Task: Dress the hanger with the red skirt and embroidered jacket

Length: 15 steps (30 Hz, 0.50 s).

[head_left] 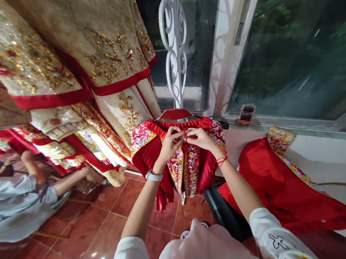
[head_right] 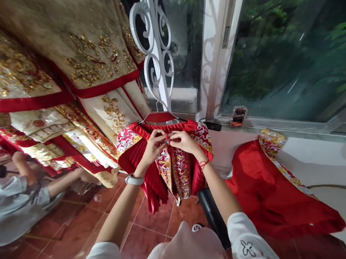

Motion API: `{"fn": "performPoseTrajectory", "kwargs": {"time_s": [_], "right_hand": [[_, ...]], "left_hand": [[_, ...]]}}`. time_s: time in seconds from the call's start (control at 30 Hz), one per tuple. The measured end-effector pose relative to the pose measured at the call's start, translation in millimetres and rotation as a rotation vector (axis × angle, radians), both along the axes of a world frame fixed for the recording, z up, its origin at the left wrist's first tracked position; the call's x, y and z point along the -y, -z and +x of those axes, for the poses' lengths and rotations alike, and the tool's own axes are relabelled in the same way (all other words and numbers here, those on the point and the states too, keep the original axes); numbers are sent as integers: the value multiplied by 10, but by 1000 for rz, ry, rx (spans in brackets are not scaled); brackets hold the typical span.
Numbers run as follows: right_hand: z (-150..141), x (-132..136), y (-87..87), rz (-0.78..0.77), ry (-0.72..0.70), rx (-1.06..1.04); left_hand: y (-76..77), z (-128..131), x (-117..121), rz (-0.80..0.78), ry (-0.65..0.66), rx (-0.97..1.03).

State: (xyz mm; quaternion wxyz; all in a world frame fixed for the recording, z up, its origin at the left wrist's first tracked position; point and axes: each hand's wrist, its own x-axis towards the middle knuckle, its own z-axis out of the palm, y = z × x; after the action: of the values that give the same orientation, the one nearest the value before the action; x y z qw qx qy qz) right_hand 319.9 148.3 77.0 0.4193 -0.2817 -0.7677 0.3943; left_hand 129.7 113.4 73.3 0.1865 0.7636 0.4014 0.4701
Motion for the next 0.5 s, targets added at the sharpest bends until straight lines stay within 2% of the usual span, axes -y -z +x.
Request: {"fn": "performPoseTrajectory", "kwargs": {"time_s": [0.17,0.33,0.43,0.5], "right_hand": [[-59,66,95,11,76,-53],[-47,193,82,183,176,-2],[155,201,36,266,286,61],[303,183,23,263,325,84]], "left_hand": [[-162,-82,50,109,-114,-185],[-354,-156,75,190,-156,-536],[-352,-348,134,192,-193,-649],[-280,-490,186,162,-216,-630]]}}
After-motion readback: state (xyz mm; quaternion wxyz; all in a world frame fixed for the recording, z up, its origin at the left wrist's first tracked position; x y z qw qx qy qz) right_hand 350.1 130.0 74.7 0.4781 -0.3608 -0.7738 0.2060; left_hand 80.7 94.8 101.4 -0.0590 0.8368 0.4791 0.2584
